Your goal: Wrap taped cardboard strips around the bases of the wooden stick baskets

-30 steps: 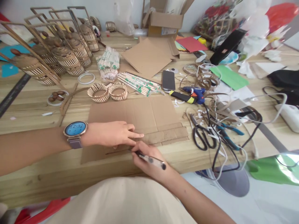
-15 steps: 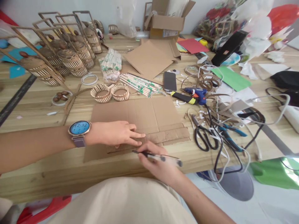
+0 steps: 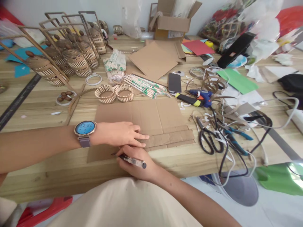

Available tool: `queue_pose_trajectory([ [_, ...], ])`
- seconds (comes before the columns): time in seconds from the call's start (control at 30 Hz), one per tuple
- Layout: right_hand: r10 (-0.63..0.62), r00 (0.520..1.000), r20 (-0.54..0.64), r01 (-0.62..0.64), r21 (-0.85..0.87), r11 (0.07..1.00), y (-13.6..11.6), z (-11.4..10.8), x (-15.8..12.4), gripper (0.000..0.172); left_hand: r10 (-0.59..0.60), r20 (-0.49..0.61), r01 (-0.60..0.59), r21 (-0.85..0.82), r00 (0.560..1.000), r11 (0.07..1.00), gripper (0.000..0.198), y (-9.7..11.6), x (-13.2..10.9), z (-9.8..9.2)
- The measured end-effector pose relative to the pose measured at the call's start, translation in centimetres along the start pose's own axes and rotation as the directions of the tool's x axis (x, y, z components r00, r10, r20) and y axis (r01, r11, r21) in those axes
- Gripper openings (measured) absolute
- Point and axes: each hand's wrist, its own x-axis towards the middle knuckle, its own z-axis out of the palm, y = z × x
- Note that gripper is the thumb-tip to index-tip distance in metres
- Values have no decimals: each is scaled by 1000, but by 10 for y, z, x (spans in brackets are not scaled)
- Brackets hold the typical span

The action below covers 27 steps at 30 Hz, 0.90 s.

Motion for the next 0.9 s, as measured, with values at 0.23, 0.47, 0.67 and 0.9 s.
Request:
queue_pose_trajectory([
  [0.23, -6, 1000, 2, 6, -63, 998, -2, -4, -1, 8, -3, 24, 3, 22, 1000, 1000, 53, 2, 0, -4],
  [0.47, 163, 979, -121, -186, -218, 958, 3, -68, -36, 8, 13, 72, -18, 77, 997, 997, 60, 3, 0, -8],
  [0.67, 145, 944, -297, -266, -424, 866, 0, -135, -62, 18, 24, 23, -25, 63, 999, 998, 71, 0, -2, -2],
  [0.9, -131, 988, 82, 150, -713, 685, 42, -138, -43, 19, -58, -66, 65, 105, 996, 992, 63, 12, -10, 8],
])
